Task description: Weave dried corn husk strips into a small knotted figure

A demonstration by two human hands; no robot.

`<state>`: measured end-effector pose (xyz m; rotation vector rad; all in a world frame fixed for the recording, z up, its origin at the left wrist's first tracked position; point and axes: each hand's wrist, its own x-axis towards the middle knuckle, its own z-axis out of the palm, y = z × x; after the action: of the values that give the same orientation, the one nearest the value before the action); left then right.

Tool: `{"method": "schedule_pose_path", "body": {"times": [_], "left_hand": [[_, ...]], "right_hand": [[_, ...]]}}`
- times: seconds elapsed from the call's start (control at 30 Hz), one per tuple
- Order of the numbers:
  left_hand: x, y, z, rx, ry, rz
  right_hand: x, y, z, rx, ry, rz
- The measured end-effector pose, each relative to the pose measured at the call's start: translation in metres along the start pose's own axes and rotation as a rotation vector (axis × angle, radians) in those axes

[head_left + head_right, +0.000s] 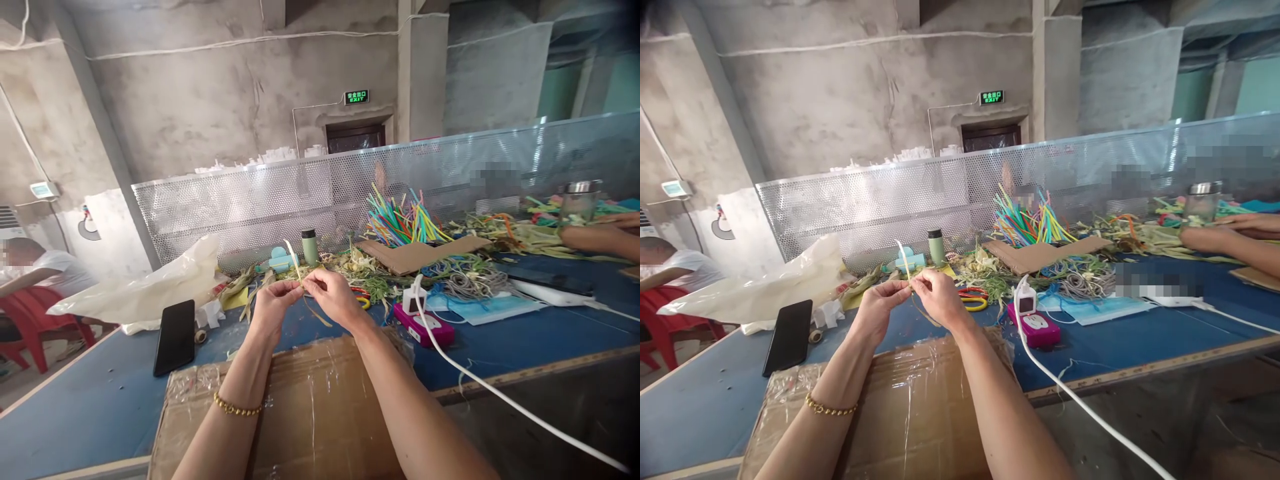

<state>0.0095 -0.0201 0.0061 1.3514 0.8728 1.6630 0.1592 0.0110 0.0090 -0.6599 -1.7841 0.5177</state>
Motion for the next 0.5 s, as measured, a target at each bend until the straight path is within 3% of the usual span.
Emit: {"method": "schedule_pose_path", "body": {"times": [0.1, 0.23, 0.5], "left_hand": [[-0.001, 0.0, 0.0, -0.004, -0.005, 0.011], [-0.003, 0.004, 0.002, -0.125, -0.11, -0.038], [-0.005, 0.012, 0.0, -0.258, -0.297, -0.175]], "right_hand": [[-0.001, -0.003, 0.0, 0.149, 0.0, 0.081], [-0.003, -0.011, -0.004, 0.383, -0.035, 0.206], [-0.003, -0.013, -0.01, 0.551, -0.074, 0.171]]}}
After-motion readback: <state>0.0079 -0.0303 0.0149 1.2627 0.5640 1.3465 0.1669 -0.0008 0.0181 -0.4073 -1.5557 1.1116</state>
